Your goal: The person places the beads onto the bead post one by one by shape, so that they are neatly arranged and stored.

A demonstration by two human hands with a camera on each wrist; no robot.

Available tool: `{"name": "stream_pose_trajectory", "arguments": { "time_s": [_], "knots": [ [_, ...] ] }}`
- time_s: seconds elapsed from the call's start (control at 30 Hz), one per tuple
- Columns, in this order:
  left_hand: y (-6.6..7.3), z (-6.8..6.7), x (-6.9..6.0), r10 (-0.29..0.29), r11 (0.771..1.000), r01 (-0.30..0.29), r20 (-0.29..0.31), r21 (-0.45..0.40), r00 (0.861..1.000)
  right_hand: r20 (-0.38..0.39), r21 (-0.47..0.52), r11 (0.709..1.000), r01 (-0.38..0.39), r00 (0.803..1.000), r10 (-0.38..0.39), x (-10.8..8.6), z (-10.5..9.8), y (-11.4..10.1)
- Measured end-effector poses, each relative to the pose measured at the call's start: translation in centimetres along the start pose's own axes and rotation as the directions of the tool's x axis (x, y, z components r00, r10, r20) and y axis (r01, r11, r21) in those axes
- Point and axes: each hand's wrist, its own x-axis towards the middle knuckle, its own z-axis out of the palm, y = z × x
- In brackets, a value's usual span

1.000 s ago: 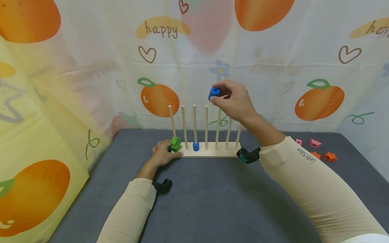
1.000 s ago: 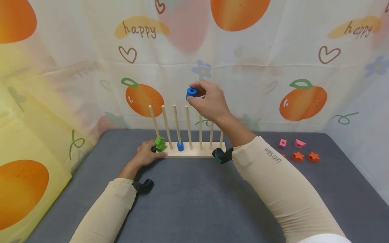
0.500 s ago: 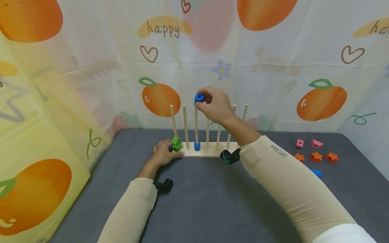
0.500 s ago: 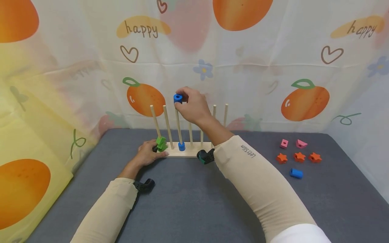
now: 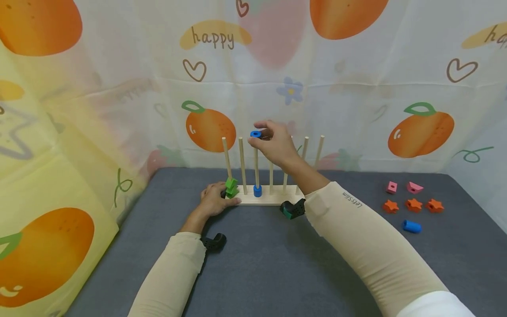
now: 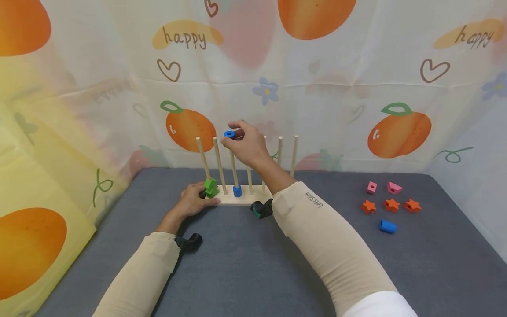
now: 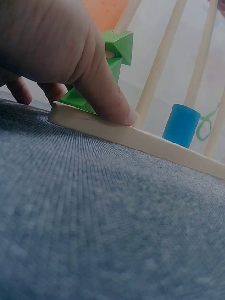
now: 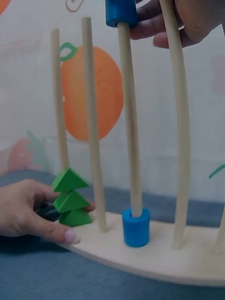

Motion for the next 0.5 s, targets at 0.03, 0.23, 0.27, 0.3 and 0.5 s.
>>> {"name": "stream_pose_trajectory", "arguments": {
  "time_s": [0.03, 0.23, 0.27, 0.3, 0.5],
  "knots": [
    [0.0, 0.0, 0.0, -0.001, 1.0, 0.001, 0.0, -0.002, 1.0, -0.014, 0.013, 1.0, -0.01, 1.0, 0.01, -0.1, 0.1, 0.2],
    [0.0, 0.1, 0.0, 0.001, 1.0, -0.001, -0.002, 0.003, 1.0, -0.091, 0.137, 0.986, -0.094, 0.99, 0.107, -0.4, 1.1, 1.9],
    [0.0, 0.1, 0.0, 0.003, 1.0, -0.003, -0.002, 0.006, 1.0, -0.1, 0.162, 0.982, -0.098, 0.988, 0.115, -0.5, 1.3, 2.2],
    [0.0, 0.1, 0.0, 0.005, 1.0, -0.005, -0.002, 0.009, 1.0, -0.107, 0.181, 0.978, -0.103, 0.987, 0.124, -0.6, 1.4, 2.5],
    [0.0, 0.1, 0.0, 0.001, 1.0, -0.001, -0.004, 0.007, 1.0, -0.126, 0.251, 0.956, -0.152, 0.974, 0.188, -1.2, 2.5, 4.5]
  ]
}}
